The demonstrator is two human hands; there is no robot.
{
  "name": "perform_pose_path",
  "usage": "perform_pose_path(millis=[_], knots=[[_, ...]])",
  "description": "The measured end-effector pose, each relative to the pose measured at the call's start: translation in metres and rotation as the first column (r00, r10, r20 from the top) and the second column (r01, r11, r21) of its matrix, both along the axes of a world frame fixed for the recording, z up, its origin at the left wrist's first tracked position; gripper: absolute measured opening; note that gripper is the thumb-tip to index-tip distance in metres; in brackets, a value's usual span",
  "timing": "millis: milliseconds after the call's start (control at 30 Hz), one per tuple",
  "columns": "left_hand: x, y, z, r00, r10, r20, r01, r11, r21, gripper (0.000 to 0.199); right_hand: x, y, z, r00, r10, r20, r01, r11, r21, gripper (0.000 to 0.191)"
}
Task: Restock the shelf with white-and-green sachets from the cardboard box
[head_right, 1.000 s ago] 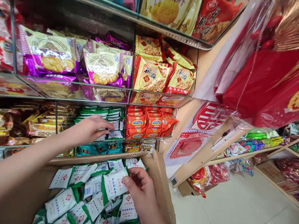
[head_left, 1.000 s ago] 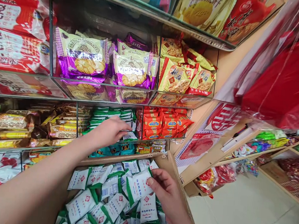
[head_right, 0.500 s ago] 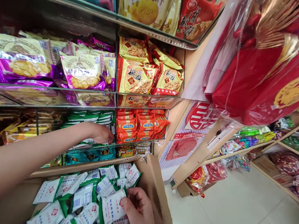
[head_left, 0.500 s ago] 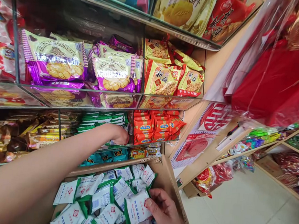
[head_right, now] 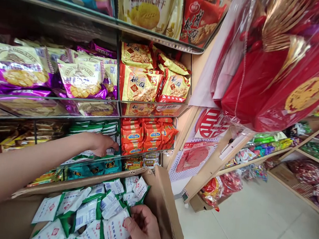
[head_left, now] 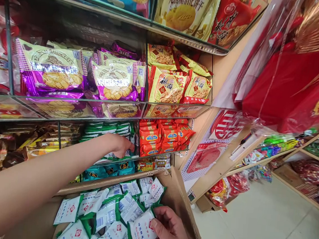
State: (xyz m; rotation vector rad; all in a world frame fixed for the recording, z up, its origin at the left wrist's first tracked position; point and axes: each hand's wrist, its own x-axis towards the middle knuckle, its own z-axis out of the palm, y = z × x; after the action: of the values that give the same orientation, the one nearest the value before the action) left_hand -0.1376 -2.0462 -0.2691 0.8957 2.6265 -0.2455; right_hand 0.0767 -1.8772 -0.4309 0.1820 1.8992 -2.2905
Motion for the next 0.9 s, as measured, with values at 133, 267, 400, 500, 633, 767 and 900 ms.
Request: perform_pose_path(millis=[133,267,400,500,633,767,900], knots=[[0.01,-0.003,0.0,0.998,-0.038,-0.045,0.033,0.993,-0.111,0.054,-0.001,0.002,0.002,1.0,-0.004,-0.023,0.004,1.0,0.017,0.028],[0.014,-0.002,0.002,0.998,-0.064,0.028,0.068,0.98,-0.188,0.056,-0.002,0.0,0.0,0.999,0.032,-0.008,-0.032,0.998,0.054,0.027],[0.014,0.004,0.006,0.991,-0.012,0.132,0.046,0.964,-0.26,0.047,-0.004,-0.004,-0.003,0.999,0.039,-0.008,-0.039,0.998,0.053,0.027],[0.014,0.008,0.01,0.991,-0.001,0.134,0.039,0.96,-0.279,0.042,-0.004,-0.008,-0.007,0.999,0.044,-0.015,-0.043,0.999,0.029,0.028],[0.01,0.005,0.01,0.998,-0.042,0.047,0.052,0.973,-0.227,0.035,-0.003,-0.006,-0.013,0.999,0.042,-0.019,-0.042,0.999,0.029,0.03],[-0.002,-0.007,0.005,0.99,-0.04,-0.137,0.024,0.993,-0.115,0.036,-0.004,0.006,0.004,0.993,0.106,-0.05,-0.092,0.972,0.218,0.029],[-0.01,-0.021,0.003,0.935,0.02,-0.355,-0.019,1.0,0.007,0.04,-0.021,0.008,0.062,0.946,0.173,-0.274,0.015,0.821,0.571,0.022]])
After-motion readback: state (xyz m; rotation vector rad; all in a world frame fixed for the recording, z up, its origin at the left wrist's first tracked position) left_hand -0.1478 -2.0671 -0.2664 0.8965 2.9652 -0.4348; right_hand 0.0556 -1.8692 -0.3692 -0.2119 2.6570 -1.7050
